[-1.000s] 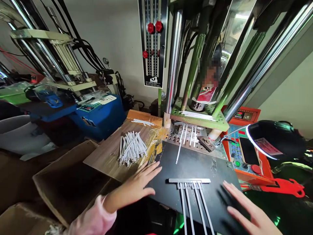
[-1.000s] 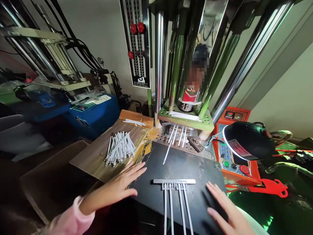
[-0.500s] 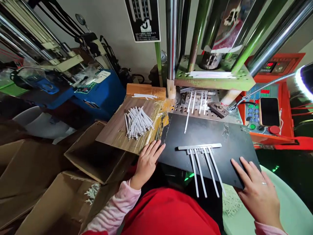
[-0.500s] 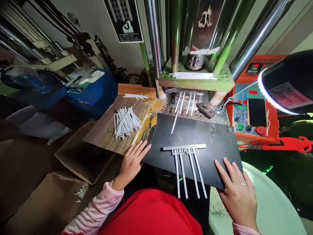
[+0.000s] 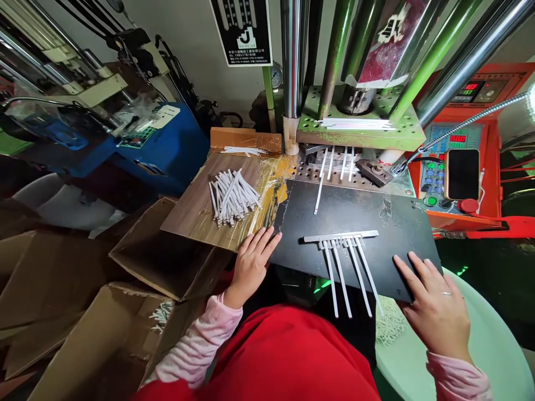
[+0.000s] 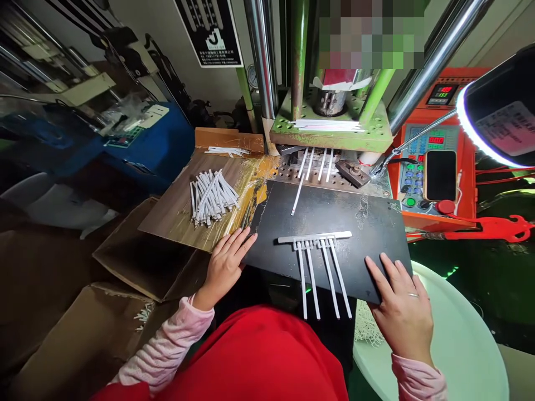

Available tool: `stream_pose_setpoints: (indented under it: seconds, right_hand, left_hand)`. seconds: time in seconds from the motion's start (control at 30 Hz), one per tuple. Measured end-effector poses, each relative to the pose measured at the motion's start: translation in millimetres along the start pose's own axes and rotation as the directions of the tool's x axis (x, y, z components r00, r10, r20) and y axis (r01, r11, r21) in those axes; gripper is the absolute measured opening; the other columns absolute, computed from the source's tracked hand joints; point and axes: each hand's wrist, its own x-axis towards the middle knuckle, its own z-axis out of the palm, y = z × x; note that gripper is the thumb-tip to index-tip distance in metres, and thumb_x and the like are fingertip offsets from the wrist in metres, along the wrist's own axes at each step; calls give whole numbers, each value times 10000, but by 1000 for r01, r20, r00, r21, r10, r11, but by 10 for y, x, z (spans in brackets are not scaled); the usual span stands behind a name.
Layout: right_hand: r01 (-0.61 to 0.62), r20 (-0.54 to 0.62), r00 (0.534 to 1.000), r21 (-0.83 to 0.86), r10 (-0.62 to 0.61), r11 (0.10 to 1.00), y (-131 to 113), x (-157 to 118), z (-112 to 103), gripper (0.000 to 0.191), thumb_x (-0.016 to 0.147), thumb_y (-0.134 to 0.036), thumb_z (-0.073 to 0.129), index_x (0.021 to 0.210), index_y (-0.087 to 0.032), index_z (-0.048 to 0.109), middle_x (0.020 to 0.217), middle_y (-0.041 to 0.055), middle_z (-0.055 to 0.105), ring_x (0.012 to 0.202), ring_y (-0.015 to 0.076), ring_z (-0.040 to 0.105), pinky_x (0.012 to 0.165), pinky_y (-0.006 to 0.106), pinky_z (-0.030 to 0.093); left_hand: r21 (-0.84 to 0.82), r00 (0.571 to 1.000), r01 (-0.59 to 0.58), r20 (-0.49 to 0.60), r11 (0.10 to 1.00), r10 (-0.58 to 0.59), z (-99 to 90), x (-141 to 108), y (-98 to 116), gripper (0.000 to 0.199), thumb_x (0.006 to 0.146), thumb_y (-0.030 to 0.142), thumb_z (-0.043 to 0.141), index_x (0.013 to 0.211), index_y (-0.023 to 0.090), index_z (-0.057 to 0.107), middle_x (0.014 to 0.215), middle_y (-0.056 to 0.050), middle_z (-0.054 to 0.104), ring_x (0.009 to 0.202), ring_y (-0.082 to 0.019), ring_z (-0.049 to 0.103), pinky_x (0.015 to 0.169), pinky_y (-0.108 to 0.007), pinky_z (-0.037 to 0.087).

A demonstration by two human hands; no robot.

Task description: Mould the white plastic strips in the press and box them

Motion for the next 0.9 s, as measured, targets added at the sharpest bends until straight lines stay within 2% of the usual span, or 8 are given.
stream_pose_setpoints:
  seconds: [0.27, 0.33, 0.47, 0.53, 0.6, 0.73, 0.83, 0.9]
  right_hand:
    - [9, 4, 1000, 15, -9, 1000, 20, -5, 25, 694, 908, -222, 523, 1572, -256, 326, 1588, 126, 380, 1426, 401, 389, 1140, 607, 320]
    - [24, 27, 999, 67, -26, 997, 85, -28, 18, 653, 919, -323, 527, 1550, -245, 375, 1590, 130, 376, 1429, 412, 378, 1137, 617, 312]
    - [35, 83, 995, 269, -60, 962, 251, -1, -58, 648, 913, -587, 516, 1487, -291, 460, 1561, 92, 431, 1431, 400, 379, 1137, 633, 307]
    - [9, 85, 995, 372, -44, 928, 281, 111, -92, 600, 931, -579, 508, 1463, -303, 481, 1524, 75, 484, 1421, 360, 410, 1161, 611, 294]
    - [3, 65, 997, 432, -35, 902, 248, 293, -83, 530, 956, -512, 498, 1435, -286, 511, 1501, 81, 512, 1408, 331, 437, 1178, 587, 287]
    - [90, 37, 991, 498, -126, 862, 68, 717, 52, 401, 987, -362, 441, 1345, -263, 593, 1449, 93, 560, 1387, 296, 466, 1148, 545, 349]
    - [130, 31, 985, 523, -171, 843, -77, 937, 134, 381, 976, -387, 476, 1291, -248, 639, 1283, 111, 642, 1208, 269, 591, 1039, 481, 456]
    - [146, 35, 981, 523, -192, 840, -178, 1022, 143, 361, 964, -436, 505, 1211, -247, 688, 1107, 104, 679, 1021, 247, 642, 907, 425, 514]
  left_hand:
    - [-11, 999, 15, 32, 1000, -15, -20, -5, 11, 843, 793, -57, 423, 1558, 287, 349, 1615, -16, 362, 1497, -230, 325, 1247, -446, 237]
    - [-37, 997, 16, 70, 999, -13, -91, -1, 25, 787, 838, 18, 512, 1561, 275, 338, 1629, -43, 333, 1508, -257, 298, 1248, -473, 221]
    - [-161, 989, -35, 139, 986, 58, -271, 109, 116, 728, 889, 294, 674, 1542, 260, 353, 1626, -105, 327, 1511, -310, 267, 1237, -557, 182]
    - [-246, 986, -71, 127, 967, 105, -309, 249, 208, 636, 919, 337, 653, 1501, 264, 409, 1568, -102, 420, 1464, -285, 356, 1236, -542, 187]
    - [-321, 987, -93, 94, 942, 130, -278, 433, 321, 515, 937, 332, 633, 1428, 256, 496, 1448, -92, 544, 1351, -256, 484, 1210, -499, 256]
    - [-385, 991, -78, 71, 920, 113, -106, 800, 485, 231, 943, 256, 621, 1157, 196, 683, 1104, -73, 694, 1082, -237, 611, 1025, -417, 418]
    - [-453, 992, -24, 103, 891, 79, -62, 956, 442, 159, 954, 227, 603, 1030, 176, 732, 1014, -58, 717, 992, -211, 634, 957, -369, 423]
    - [-513, 978, -43, 152, 857, 140, -109, 992, 344, 163, 960, 244, 602, 1007, 192, 749, 1000, -41, 718, 975, -192, 643, 956, -347, 416]
